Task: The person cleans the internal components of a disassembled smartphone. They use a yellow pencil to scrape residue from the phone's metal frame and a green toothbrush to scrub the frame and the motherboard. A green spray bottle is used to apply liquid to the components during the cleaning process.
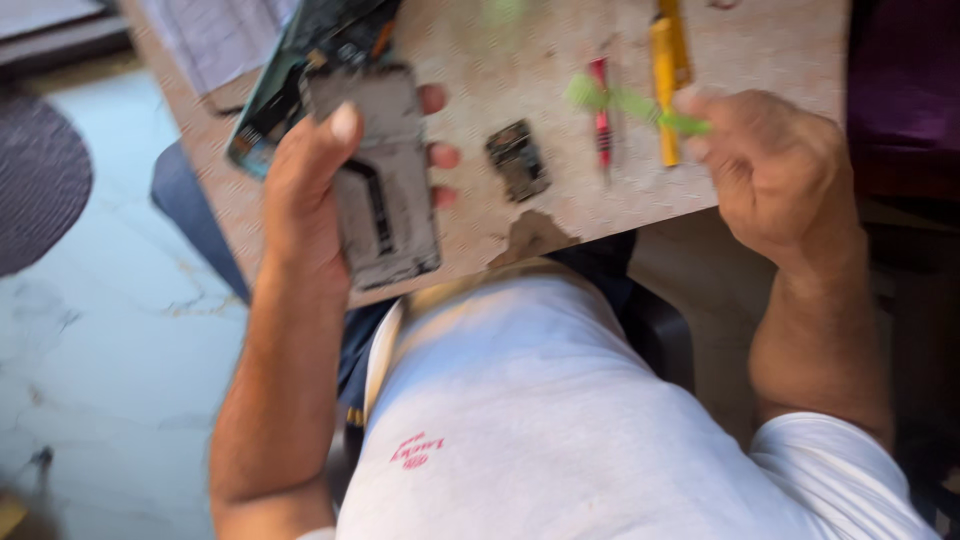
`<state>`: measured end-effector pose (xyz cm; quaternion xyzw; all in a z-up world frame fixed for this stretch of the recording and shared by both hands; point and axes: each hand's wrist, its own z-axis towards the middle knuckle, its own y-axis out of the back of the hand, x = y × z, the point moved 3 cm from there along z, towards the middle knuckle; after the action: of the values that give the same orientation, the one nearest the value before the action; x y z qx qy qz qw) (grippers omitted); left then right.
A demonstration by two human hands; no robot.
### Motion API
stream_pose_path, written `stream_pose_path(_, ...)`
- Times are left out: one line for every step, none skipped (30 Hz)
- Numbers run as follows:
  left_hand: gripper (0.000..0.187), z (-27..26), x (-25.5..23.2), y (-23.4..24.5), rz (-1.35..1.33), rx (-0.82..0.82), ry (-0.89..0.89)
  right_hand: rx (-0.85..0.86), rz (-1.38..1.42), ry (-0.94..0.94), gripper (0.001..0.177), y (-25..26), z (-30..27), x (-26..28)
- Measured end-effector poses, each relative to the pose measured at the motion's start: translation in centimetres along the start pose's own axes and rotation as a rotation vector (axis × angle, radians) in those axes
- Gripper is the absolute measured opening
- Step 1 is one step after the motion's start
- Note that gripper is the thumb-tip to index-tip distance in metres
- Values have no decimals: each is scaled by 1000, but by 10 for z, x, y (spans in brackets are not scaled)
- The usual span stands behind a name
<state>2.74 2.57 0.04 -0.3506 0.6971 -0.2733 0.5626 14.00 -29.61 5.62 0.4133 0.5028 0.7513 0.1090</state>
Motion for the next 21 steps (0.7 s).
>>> stream_pose_path(56,0,1,0,28,-34,13,-74,-94,18,21,4,-5,-4)
stream_pose_path(52,1,4,0,57,-69,25,-145,-188,38,21,5,-10,-8)
stream_pose_path(48,0,6,2,87,-106,39,-214,-277,59,21,4,-16,-12)
stream_pose_path(42,0,8,5,88,-119,58,-233,-289,-9,19,0,-20,-21)
stream_pose_path(36,0,12,9,88,-133,78,-250,-298,-78,16,-8,-24,-30)
stream_pose_path(30,1,18,13,88,-147,99,-268,-308,-147,14,-11,-29,-39)
stream_pose_path(27,1,21,16,90,-163,95,-284,-290,-152,17,-15,-33,-45)
stream_pose_path(24,1,24,18,91,-180,90,-300,-272,-158,20,-21,-36,-49)
stream_pose_path(22,2,26,20,93,-200,83,-315,-250,-159,22,-25,-37,-54)
stream_pose_path(21,5,28,21,144,-196,68,-324,-266,-157,22,-27,-38,-57)
stream_pose_path(22,5,28,22,198,-201,54,-328,-274,-153,22,-31,-39,-60)
stream_pose_path(22,5,28,22,251,-206,39,-332,-282,-149,23,-34,-40,-62)
stream_pose_path(21,3,27,22,407,-221,7,-333,-262,-181,23,-37,-41,-65)
stream_pose_path(20,4,27,22,563,-234,-23,-333,-241,-212,24,-38,-40,-68)
stream_pose_path(20,6,25,21,722,-249,-61,-337,-219,-235,25,-40,-38,-71)
stream_pose_path(25,7,22,18,807,-236,-95,-331,-236,-222,24,-41,-36,-70)
stream_pose_path(31,9,20,15,892,-225,-126,-323,-251,-209,24,-41,-35,-69)
stream_pose_path(38,10,19,11,978,-212,-155,-315,-266,-195,24,-41,-34,-68)
stream_pose_path(42,11,17,8,1046,-237,-160,-314,-258,-196,23,-41,-34,-66)
stream_pose_path(47,11,16,4,1114,-262,-163,-313,-250,-197,23,-41,-34,-64)
stream_pose_path(51,12,14,1,1181,-281,-166,-315,-247,-202,23,-41,-34,-61)
